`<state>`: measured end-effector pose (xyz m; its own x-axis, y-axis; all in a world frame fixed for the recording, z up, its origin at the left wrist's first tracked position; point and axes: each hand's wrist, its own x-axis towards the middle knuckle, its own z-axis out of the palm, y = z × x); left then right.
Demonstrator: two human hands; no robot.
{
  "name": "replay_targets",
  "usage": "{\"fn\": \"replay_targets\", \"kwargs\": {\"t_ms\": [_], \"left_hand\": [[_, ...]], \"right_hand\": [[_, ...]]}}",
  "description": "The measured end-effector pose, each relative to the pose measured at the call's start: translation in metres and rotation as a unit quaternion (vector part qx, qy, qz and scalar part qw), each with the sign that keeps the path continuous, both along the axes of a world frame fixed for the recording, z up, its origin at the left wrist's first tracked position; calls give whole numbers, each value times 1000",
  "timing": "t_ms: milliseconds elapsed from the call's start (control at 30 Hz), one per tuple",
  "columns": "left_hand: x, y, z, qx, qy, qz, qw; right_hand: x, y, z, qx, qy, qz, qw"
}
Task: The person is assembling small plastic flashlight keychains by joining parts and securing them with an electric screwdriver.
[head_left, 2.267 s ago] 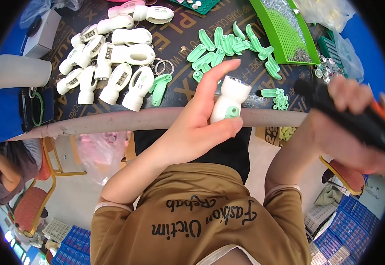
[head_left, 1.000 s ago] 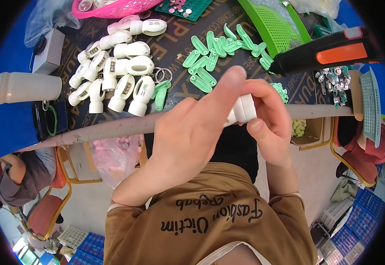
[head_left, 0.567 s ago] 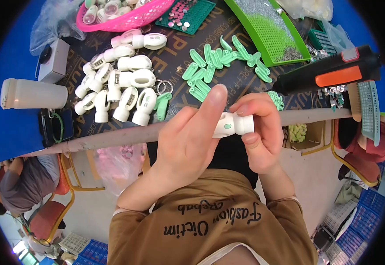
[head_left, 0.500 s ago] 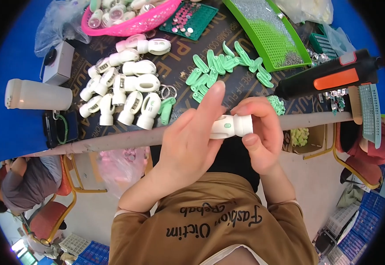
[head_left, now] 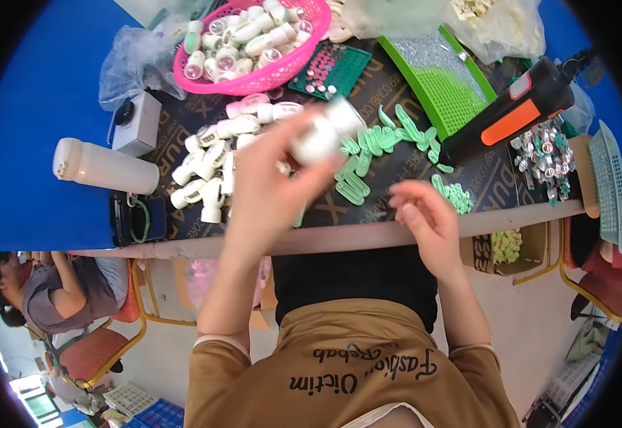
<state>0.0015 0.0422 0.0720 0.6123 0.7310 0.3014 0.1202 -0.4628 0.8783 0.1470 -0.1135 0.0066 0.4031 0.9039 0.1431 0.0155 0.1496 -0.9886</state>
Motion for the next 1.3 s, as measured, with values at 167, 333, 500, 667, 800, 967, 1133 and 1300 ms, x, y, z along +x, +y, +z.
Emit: {"fn": "replay_targets", "kwargs": {"t_ms": [167,333,500,667,800,967,1133,1300], "left_hand": [[18,133,32,263,10,181,947],[19,173,46,372,72,209,902],[5,108,45,230,101,161,954],[-26,68,10,145,92,131,976],[-40,34,-11,92,130,50,986],[-37,14,-21,159,167,37,972],[-45,10,-28,152,155,85,973],[-26,44,-32,297,206,43,931]], "right_hand": [[-3,-1,3,0,-133,-15,991],[-6,0,2,6,-120,-28,992],[-3,-1,-2,12,-165,-40,985],[0,0,0,6,-200,-20,980],[-9,3,5,5,-217,-22,976],[-13,15,4,11,-281,-19,959],[-12,31,9,14,-415,-21,910],[-13,35,6,-41,-514,0,857]]}}
